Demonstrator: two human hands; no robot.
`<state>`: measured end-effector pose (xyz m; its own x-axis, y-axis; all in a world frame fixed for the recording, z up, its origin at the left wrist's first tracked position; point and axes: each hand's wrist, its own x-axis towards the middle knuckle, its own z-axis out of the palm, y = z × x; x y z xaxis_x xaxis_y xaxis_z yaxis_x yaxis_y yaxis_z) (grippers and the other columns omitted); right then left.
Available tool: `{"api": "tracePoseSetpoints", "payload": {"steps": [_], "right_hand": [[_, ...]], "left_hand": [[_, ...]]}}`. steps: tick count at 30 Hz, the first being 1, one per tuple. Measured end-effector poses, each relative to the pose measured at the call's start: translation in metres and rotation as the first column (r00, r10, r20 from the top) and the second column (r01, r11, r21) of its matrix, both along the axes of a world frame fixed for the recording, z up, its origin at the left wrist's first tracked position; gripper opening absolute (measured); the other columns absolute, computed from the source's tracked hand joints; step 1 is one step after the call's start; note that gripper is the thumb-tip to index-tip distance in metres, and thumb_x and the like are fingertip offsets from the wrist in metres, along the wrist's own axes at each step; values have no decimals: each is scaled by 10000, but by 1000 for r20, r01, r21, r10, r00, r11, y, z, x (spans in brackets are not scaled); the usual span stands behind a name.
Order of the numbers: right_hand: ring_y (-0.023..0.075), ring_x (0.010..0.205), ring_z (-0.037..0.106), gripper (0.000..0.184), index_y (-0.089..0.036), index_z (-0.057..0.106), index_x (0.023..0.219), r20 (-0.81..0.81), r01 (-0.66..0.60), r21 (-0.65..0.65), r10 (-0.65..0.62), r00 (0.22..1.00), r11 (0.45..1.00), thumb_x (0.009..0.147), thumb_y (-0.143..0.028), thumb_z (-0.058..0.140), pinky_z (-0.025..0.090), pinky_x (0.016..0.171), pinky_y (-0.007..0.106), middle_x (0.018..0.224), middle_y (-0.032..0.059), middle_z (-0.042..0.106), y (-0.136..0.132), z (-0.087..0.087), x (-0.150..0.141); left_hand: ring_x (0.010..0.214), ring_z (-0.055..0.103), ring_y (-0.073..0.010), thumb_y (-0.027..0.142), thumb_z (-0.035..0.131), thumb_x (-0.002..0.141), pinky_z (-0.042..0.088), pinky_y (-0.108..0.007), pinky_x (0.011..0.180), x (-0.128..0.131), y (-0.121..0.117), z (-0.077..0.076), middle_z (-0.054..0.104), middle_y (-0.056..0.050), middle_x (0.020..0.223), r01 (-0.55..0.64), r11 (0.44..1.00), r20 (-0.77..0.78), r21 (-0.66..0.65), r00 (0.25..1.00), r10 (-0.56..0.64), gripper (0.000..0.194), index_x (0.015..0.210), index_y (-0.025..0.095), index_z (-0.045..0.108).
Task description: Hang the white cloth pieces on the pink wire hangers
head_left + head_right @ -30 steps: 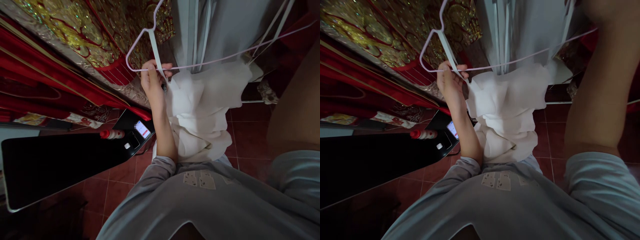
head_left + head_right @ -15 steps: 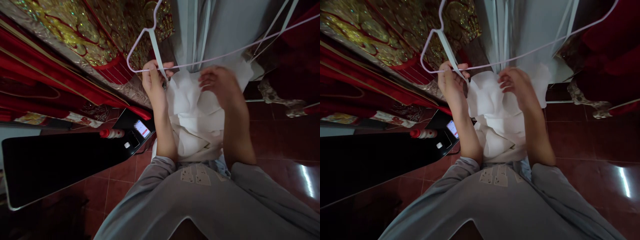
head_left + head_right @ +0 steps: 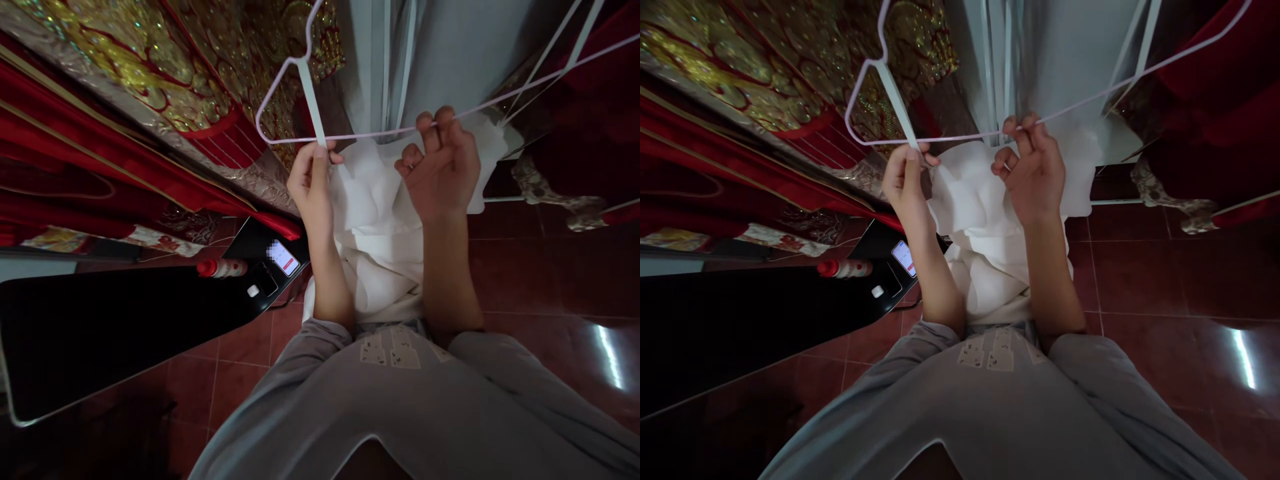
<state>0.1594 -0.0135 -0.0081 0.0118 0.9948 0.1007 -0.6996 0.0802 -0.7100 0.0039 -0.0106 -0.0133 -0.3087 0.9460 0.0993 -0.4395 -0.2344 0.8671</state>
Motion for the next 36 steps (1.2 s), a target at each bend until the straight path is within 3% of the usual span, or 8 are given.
{"api": "tracePoseSetpoints", "payload": {"steps": [3, 6, 12, 17, 22, 26, 33, 36], "right_hand": [[50, 629, 425, 178, -249, 453, 903, 16, 15, -15, -14, 1000, 1000, 808, -391, 501, 387, 607, 219, 1014, -45, 516, 1, 1, -1], [53, 604, 389, 174, -241, 445, 874, 36, 57, -21, -56, 998, 998, 788, -378, 511, 359, 586, 221, 982, -38, 514, 2, 3, -2], [57, 576, 357, 197, -215, 408, 830, 151, 121, -39, -114, 982, 992, 746, -365, 503, 352, 565, 236, 946, -13, 518, 6, 5, -2], [51, 579, 336, 201, -211, 406, 833, 122, 134, -41, -128, 984, 990, 757, -374, 496, 333, 552, 215, 937, -19, 513, 6, 4, -3], [55, 599, 356, 169, -225, 429, 838, 134, 94, -32, -89, 987, 995, 750, -336, 521, 359, 583, 225, 974, -27, 525, 2, 4, 0], [52, 589, 352, 143, -221, 424, 845, 135, 112, -30, -107, 985, 993, 764, -322, 485, 363, 580, 222, 967, -24, 518, 0, 6, 0], [51, 587, 335, 166, -219, 407, 850, 224, 133, -36, -122, 967, 990, 767, -348, 469, 352, 595, 225, 1021, -23, 520, -3, 10, -3], [56, 579, 326, 158, -229, 413, 835, 246, 147, -36, -134, 960, 988, 767, -364, 459, 351, 589, 233, 1034, -30, 523, -3, 12, -6]], "left_hand": [[976, 557, -234, 202, 563, 968, 415, -364, 847, -8, -5, 6, 627, -33, 832, -5, 993, -213, 115, 977, 30, 160, 839, 203, 657], [876, 593, -221, 214, 593, 956, 445, -335, 736, -12, -12, 20, 614, -37, 816, 12, 986, -300, 164, 953, 38, 151, 826, 210, 670], [944, 625, -269, 147, 595, 945, 391, -223, 454, -16, -6, 60, 648, -67, 845, 25, 993, -179, 115, 984, -4, 123, 855, 184, 671], [1059, 583, -275, 118, 542, 964, 385, -238, 420, -18, 11, 72, 653, -25, 1008, 156, 971, -295, 183, 950, -97, 178, 938, 235, 674], [1136, 565, -261, 69, 418, 999, 468, -259, 541, -18, 11, 68, 653, -41, 1057, -14, 980, -129, 197, 991, 41, 244, 972, 186, 630], [1159, 548, -245, 122, 418, 1007, 514, -303, 710, -23, 10, 58, 647, 4, 1106, -150, 970, -107, 193, 979, 173, 257, 947, 255, 628], [1246, 448, -258, 72, 487, 964, 441, -313, 646, -22, 9, 26, 565, 53, 1269, -328, 935, -98, 135, 935, 341, 240, 1090, 267, 551], [1200, 469, -235, 59, 503, 957, 408, -287, 607, -18, 10, 8, 548, 33, 1278, -290, 953, -136, 89, 944, 300, 268, 1127, 264, 532]]}}
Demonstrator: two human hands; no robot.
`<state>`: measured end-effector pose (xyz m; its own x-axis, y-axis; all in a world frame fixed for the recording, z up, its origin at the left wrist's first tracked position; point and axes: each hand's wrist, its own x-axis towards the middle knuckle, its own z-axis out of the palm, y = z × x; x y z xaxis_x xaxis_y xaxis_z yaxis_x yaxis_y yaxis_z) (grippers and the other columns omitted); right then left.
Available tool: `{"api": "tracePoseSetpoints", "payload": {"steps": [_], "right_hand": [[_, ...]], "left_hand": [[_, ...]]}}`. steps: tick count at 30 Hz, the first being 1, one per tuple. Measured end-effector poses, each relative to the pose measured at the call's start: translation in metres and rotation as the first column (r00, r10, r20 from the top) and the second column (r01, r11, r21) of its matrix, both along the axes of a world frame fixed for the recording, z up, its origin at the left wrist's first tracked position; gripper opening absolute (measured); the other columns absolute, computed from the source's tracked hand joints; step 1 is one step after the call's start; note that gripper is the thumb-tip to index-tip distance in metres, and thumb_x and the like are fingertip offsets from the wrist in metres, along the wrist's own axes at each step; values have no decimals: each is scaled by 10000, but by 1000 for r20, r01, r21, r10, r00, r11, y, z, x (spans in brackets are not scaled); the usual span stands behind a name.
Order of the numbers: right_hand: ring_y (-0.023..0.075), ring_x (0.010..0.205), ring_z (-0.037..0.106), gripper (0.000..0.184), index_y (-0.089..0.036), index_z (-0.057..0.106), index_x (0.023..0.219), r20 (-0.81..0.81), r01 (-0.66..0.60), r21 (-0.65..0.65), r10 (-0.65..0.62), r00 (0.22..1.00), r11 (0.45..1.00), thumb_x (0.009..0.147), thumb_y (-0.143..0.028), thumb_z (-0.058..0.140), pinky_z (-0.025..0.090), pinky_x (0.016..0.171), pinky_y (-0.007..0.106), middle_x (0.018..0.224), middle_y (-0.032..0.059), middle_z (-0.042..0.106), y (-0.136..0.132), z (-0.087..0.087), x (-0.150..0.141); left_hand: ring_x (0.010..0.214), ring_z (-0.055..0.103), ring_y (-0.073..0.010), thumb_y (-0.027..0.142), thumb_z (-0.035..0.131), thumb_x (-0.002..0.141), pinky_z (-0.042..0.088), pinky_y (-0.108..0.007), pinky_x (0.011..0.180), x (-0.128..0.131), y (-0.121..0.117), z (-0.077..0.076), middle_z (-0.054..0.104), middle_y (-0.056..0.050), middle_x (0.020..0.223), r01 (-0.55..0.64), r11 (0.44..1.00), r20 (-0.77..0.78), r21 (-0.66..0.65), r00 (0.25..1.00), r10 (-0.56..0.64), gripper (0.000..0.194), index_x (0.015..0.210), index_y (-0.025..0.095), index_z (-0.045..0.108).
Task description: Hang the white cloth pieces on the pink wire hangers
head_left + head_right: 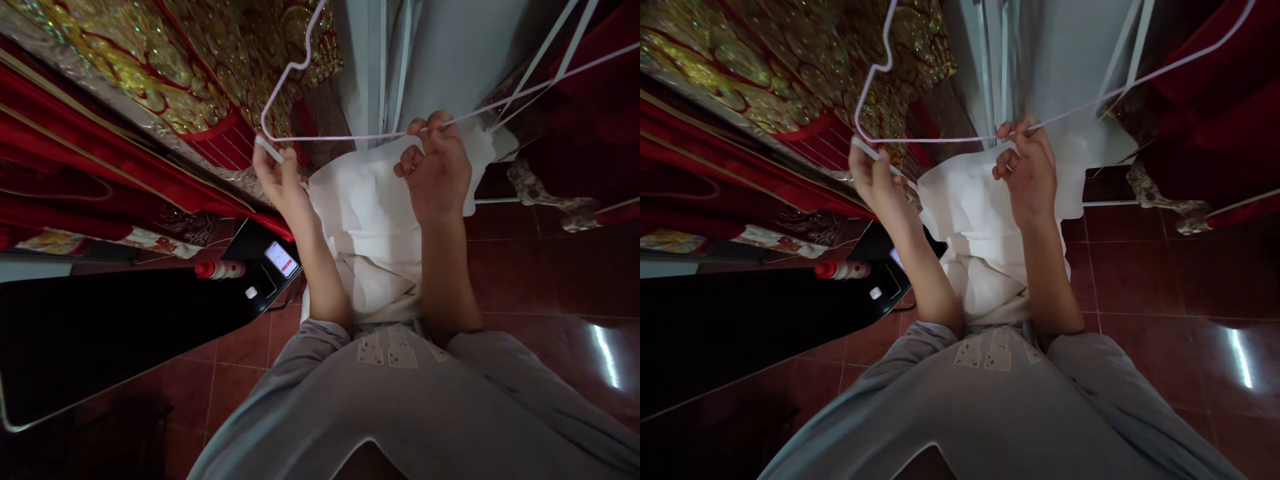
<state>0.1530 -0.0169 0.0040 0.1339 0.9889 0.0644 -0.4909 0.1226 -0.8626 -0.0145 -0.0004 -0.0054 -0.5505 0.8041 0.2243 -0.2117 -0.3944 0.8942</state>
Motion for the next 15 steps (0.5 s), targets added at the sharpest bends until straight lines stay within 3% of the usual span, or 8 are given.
{"api": "tracePoseSetpoints", "payload": {"steps": [3, 6, 11, 15], "right_hand": [[58, 582, 333, 172, -230, 415, 827, 3, -11, -11, 11, 1000, 1000, 759, -374, 479, 366, 584, 230, 1047, -39, 526, 0, 0, -4], [50, 568, 337, 159, -229, 423, 840, -49, -26, 23, 27, 998, 999, 761, -355, 479, 356, 569, 228, 1013, -36, 518, 1, -1, -5], [63, 605, 370, 172, -261, 437, 884, 30, -31, 13, 31, 999, 999, 769, -384, 472, 372, 635, 245, 1053, -51, 546, 2, -2, 0], [85, 662, 449, 229, -243, 466, 931, 123, 194, 7, -193, 973, 981, 772, -395, 405, 370, 647, 240, 975, 14, 581, 4, -10, 12]], "left_hand": [[1071, 551, -223, 109, 497, 970, 345, -257, 499, 9, 0, -8, 618, -32, 1152, 158, 987, -21, -31, 987, -158, 170, 1056, 221, 591], [981, 602, -227, 221, 436, 1015, 314, -253, 450, 23, -4, -3, 668, -50, 1030, 306, 952, -4, 19, 952, -306, 199, 977, 238, 630], [899, 638, -206, 186, 386, 1030, 256, -246, 422, 37, -13, 11, 676, -39, 941, 373, 925, 18, 72, 927, -375, 231, 871, 237, 545], [831, 637, -201, 200, 375, 1032, 223, -269, 414, 38, -14, 12, 677, -31, 958, 394, 917, -41, 63, 919, -392, 221, 868, 251, 515]]}}
